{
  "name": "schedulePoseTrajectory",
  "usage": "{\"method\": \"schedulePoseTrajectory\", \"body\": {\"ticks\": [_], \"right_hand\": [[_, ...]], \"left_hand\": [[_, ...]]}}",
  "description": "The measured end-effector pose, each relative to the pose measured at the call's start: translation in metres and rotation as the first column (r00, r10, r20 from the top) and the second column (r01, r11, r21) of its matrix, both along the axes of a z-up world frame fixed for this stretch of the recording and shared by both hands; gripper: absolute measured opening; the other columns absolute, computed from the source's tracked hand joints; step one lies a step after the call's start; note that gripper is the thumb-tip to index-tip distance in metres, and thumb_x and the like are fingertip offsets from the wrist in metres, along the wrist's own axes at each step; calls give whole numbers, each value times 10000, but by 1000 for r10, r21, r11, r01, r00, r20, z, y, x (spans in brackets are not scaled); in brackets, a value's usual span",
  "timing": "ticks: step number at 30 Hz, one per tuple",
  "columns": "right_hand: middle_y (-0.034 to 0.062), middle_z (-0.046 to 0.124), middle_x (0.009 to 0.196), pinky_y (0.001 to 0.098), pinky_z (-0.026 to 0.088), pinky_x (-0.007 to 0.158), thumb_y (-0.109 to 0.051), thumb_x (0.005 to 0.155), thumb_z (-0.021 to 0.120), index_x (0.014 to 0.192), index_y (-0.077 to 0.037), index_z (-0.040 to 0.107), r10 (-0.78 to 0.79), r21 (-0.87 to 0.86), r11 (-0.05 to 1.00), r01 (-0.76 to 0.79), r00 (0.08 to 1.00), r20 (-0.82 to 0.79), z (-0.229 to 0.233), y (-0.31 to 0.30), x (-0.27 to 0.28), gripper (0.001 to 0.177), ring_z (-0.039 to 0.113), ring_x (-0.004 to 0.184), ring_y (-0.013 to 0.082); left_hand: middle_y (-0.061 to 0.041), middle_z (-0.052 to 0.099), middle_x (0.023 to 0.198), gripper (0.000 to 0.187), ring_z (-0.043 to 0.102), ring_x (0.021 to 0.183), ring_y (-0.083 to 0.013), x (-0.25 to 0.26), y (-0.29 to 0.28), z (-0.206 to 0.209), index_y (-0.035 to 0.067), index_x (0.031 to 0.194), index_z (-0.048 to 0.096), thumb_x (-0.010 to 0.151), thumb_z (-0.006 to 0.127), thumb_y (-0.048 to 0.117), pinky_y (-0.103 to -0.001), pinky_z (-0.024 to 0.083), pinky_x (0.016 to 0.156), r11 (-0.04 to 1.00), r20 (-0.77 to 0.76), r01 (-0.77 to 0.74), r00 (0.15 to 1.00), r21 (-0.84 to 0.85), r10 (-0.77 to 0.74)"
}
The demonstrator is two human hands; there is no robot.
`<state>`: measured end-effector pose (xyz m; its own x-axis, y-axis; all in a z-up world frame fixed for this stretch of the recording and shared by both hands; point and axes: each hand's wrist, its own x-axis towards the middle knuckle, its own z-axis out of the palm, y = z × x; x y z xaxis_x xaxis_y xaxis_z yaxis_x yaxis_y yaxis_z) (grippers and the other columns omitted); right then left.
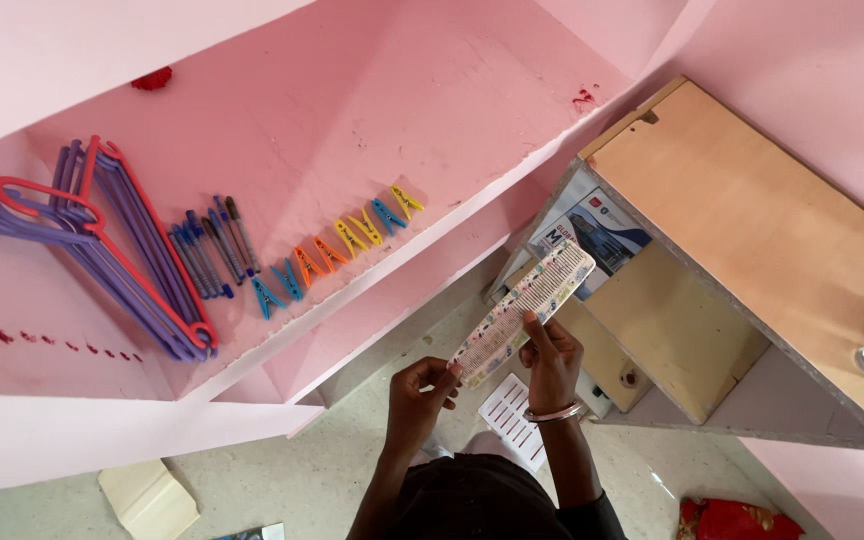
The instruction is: The person picks up several pens from the floor by hand and places them on a shelf, then picks up a paper strip and a blue binder.
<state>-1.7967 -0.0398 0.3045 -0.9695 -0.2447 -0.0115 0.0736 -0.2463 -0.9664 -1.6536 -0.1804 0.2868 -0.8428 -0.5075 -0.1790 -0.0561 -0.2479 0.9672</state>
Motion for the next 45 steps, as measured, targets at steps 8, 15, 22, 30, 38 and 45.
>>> {"method": "schedulePoseTrajectory", "body": {"ticks": [8,15,22,30,38,45], "right_hand": [[-35,566,663,252,362,508,-251,919,727,825,-98,716,173,-58,984,-167,975,138,15,-58,-56,180,446,525,69],[38,634,882,330,544,669,-155,1114,679,1000,-24,627,412,-343,858,-383,911,14,-10,-91,-138,182,616,732,159],[83,718,1147,332,614,748,-71,996,656,1341,-40,564,617,-242,750,-615,783,-77,58,-150,-184,358,711,955,167],[124,726,1084,356,660,742,-3,924,704,1316,-28,580,729,-97,670,-736,677,-102,63,-209,-196,412,733,900,187],[110,727,942,305,619,704,-43,940,746,1233,37,625,766,127,637,-760,605,-217,22,-268,-224,326,701,813,161],[108,761,925,260,578,705,-163,876,811,1165,35,681,710,499,698,-513,587,-390,15,-305,-226,374,730,814,139]], "left_hand": [[-29,699,758,212,639,720,-86,-37,-44,8,11,896,742,956,715,212,-266,586,598,988,-59,-139,989,-60,136],[-23,680,772,224,637,718,-72,-59,-96,7,-1,926,735,962,717,219,-259,590,633,972,-25,-211,978,-106,209],[-32,665,758,265,635,697,-81,-45,-136,26,-7,950,725,949,720,258,-279,594,624,916,25,-371,925,-155,379],[-64,692,767,345,678,700,-113,-45,-144,53,-1,1053,746,951,699,325,-288,638,603,671,92,-680,679,-298,729],[-112,782,865,331,762,760,-182,-51,-191,59,9,1056,773,940,714,313,-334,595,665,399,-21,-729,492,-556,870],[-87,783,839,275,762,757,-219,-58,-262,43,101,988,811,915,737,356,-370,575,696,397,124,-532,476,-748,871]]}}
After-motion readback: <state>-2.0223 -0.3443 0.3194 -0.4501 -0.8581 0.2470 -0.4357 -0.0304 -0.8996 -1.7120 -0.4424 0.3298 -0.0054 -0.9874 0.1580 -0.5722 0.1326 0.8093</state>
